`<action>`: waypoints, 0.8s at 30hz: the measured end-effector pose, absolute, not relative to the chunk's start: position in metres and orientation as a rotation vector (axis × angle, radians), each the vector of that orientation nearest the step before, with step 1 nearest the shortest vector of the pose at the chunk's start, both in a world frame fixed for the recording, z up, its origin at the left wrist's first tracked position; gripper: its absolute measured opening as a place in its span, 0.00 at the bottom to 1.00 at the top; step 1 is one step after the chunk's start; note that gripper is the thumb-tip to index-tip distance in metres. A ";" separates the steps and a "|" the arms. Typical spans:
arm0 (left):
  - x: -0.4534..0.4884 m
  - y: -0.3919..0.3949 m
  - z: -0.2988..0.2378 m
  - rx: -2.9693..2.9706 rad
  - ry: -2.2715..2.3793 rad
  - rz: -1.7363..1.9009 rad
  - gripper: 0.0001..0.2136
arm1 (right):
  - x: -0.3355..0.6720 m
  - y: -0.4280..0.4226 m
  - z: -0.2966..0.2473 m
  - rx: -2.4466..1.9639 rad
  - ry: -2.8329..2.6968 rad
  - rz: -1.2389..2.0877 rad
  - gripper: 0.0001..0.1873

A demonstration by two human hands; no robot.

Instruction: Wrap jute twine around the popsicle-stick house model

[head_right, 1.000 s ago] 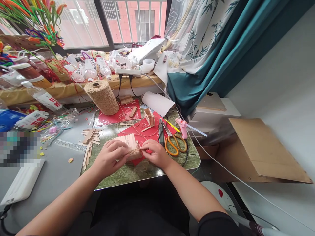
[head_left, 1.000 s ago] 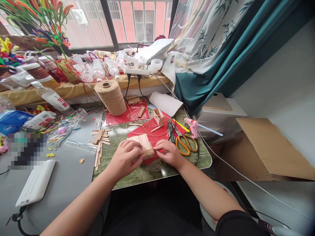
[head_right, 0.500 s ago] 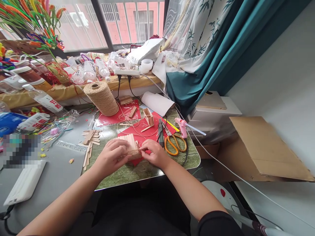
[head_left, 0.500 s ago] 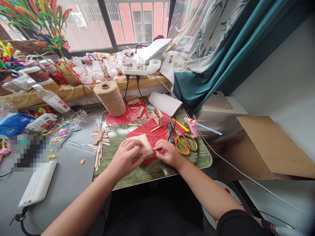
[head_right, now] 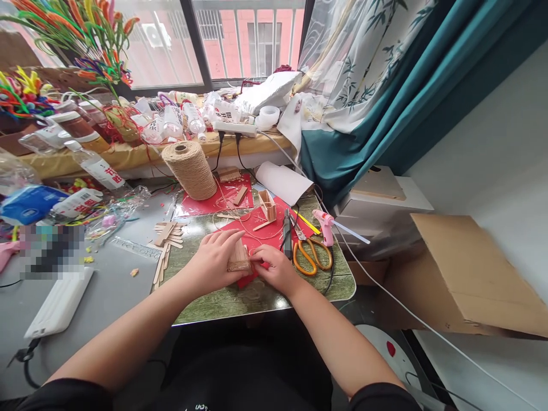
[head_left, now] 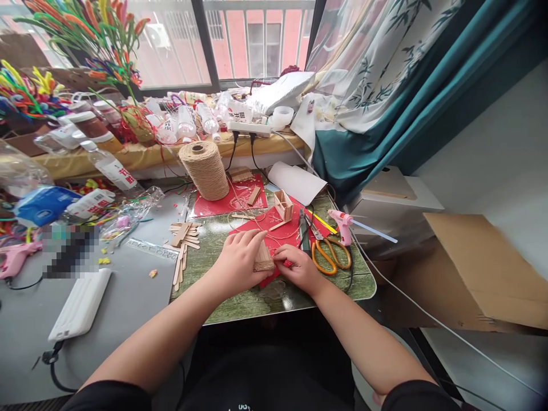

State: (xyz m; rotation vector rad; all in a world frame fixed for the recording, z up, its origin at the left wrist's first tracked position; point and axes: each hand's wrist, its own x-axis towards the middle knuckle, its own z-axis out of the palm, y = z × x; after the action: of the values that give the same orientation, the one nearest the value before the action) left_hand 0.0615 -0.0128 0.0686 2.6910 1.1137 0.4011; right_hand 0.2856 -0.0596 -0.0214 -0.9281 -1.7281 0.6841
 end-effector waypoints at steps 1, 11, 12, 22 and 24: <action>0.061 -0.012 0.068 2.679 1.115 0.413 0.42 | 0.286 -0.060 -0.023 -0.931 -1.736 0.681 0.05; 0.037 -0.015 0.056 2.297 1.010 0.785 0.48 | 0.292 -0.060 0.013 -0.854 -1.874 0.544 0.19; 0.035 -0.014 0.051 2.256 0.968 0.829 0.48 | 0.294 -0.059 0.020 -0.845 -1.918 0.519 0.20; 0.002 -0.007 -0.013 2.028 0.796 0.928 0.50 | 0.295 -0.057 0.039 -0.831 -2.181 0.381 0.20; -0.005 -0.005 -0.014 2.043 0.812 0.879 0.47 | 0.295 -0.056 0.037 -0.840 -2.181 0.388 0.21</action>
State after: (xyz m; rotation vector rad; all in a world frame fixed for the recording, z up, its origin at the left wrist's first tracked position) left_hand -0.0054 -0.0050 -0.0143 2.0434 0.8123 0.8789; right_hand 0.2946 -0.0560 0.0373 -0.8396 -2.1814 0.3884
